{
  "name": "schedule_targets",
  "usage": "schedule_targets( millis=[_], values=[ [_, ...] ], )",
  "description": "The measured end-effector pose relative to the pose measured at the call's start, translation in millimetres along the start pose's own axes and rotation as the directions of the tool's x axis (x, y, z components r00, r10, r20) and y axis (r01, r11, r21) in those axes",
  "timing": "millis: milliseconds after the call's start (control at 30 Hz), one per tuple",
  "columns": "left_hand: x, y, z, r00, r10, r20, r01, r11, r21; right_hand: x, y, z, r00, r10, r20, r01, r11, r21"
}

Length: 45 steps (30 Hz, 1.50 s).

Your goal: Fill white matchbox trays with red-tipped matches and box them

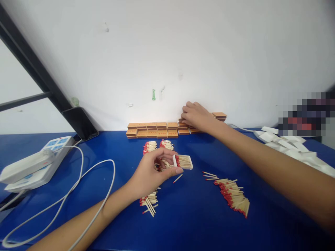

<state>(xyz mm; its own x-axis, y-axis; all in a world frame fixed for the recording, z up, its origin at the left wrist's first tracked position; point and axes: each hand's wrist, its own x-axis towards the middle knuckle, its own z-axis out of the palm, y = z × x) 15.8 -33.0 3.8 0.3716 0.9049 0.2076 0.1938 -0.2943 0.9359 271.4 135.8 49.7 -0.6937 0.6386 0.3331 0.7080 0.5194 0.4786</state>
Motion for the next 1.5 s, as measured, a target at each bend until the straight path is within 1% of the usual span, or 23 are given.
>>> schedule_targets(
  millis=[67, 133, 200, 267, 300, 367, 433, 500, 567, 633, 700, 767, 833, 933, 1000, 1067, 1200, 1333, 1400, 1500],
  values=[
    [0.7, 0.1, -1.1, 1.0, 0.004, -0.02, -0.004, 1.0, 0.005, -8.0, -3.3, -8.4, 0.999, 0.019, -0.047, -0.018, 1.0, 0.018],
    [1.7, 0.7, -2.7, 0.998, 0.017, -0.053, -0.016, 1.0, 0.02, -23.5, -10.1, -17.8, 0.995, 0.05, -0.088, -0.047, 0.998, 0.038],
    [2.8, 0.9, -4.0, 0.995, 0.034, -0.094, -0.031, 0.999, 0.036, -46.2, -20.5, -25.2, 0.997, 0.045, -0.063, -0.039, 0.995, 0.095],
    [3.6, 0.2, -4.3, 0.989, 0.047, -0.137, -0.04, 0.998, 0.055, -72.6, -32.3, -28.8, 1.0, -0.006, -0.018, 0.01, 0.972, 0.234],
    [3.8, -0.5, -4.0, 0.987, 0.052, -0.155, -0.042, 0.997, 0.066, -85.6, -37.7, -29.2, 1.0, -0.013, 0.003, 0.011, 0.949, 0.316],
    [3.8, -2.6, -2.9, 0.984, 0.054, -0.171, -0.039, 0.995, 0.087, -107.8, -45.6, -27.3, 0.999, 0.007, 0.049, -0.03, 0.874, 0.485],
    [3.8, -4.7, -2.0, 0.984, 0.057, -0.17, -0.04, 0.994, 0.103, -122.8, -48.5, -22.8, 0.993, 0.072, 0.097, -0.116, 0.792, 0.599],
    [4.3, -6.0, -2.1, 0.984, 0.055, -0.171, -0.035, 0.992, 0.12, -130.3, -47.2, -16.5, 0.979, 0.158, 0.126, -0.202, 0.731, 0.652],
    [5.3, -6.4, -3.4, 0.98, 0.056, -0.191, -0.029, 0.99, 0.141, -131.9, -44.4, -10.4, 0.967, 0.21, 0.147, -0.253, 0.69, 0.678],
    [6.7, -6.4, -5.2, 0.971, 0.079, -0.226, -0.041, 0.985, 0.169, -130.2, -42.8, -7.0, 0.965, 0.198, 0.173, -0.262, 0.659, 0.705],
    [8.0, -6.7, -6.4, 0.961, 0.094, -0.258, -0.045, 0.981, 0.188, -127.1, -44.2, -8.7, 0.967, 0.168, 0.192, -0.255, 0.631, 0.733],
    [8.7, -7.4, -6.7, 0.958, 0.087, -0.274, -0.037, 0.982, 0.185, -123.8, -48.9, -16.2, 0.966, 0.171, 0.194, -0.258, 0.595, 0.761],
    [8.6, -8.1, -6.2, 0.96, 0.066, -0.273, -0.02, 0.986, 0.167, -121.0, -56.0, -28.1, 0.963, 0.192, 0.188, -0.264, 0.537, 0.802],
    [7.4, -8.1, -5.4, 0.962, 0.048, -0.269, -0.009, 0.989, 0.146, -119.0, -67.5, -46.3, 0.966, 0.215, 0.142, -0.23, 0.469, 0.853],
    [6.5, -7.1, -5.2, 0.962, 0.058, -0.267, -0.021, 0.99, 0.139, -119.0, -73.3, -54.0, 0.97, 0.224, 0.096, -0.193, 0.468, 0.863],
    [5.8, -5.8, -5.3, 0.962, 0.069, -0.266, -0.037, 0.992, 0.124, -119.3, -76.8, -57.1, 0.969, 0.237, 0.068, -0.178, 0.479, 0.859],
    [5.2, -4.4, -4.8, 0.967, 0.036, -0.251, -0.023, 0.998, 0.054, -119.1, -78.9, -56.3, 0.962, 0.266, 0.069, -0.192, 0.472, 0.86],
    [6.2, -5.3, -3.7, 0.973, 0.008, -0.232, 0.003, 0.999, 0.045, -119.4, -80.4, -55.0, 0.961, 0.275, 0.013, -0.144, 0.46, 0.876],
    [7.3, -6.3, -4.2, 0.976, 0.003, -0.217, 0.006, 0.999, 0.04, -119.5, -81.7, -54.0, 0.958, 0.288, -0.011, -0.122, 0.44, 0.89],
    [9.0, -8.6, -6.4, 0.982, 0.007, -0.187, -0.009, 1.0, -0.009, -118.3, -85.0, -51.2, 0.949, 0.314, -0.002, -0.119, 0.363, 0.924]
  ],
)
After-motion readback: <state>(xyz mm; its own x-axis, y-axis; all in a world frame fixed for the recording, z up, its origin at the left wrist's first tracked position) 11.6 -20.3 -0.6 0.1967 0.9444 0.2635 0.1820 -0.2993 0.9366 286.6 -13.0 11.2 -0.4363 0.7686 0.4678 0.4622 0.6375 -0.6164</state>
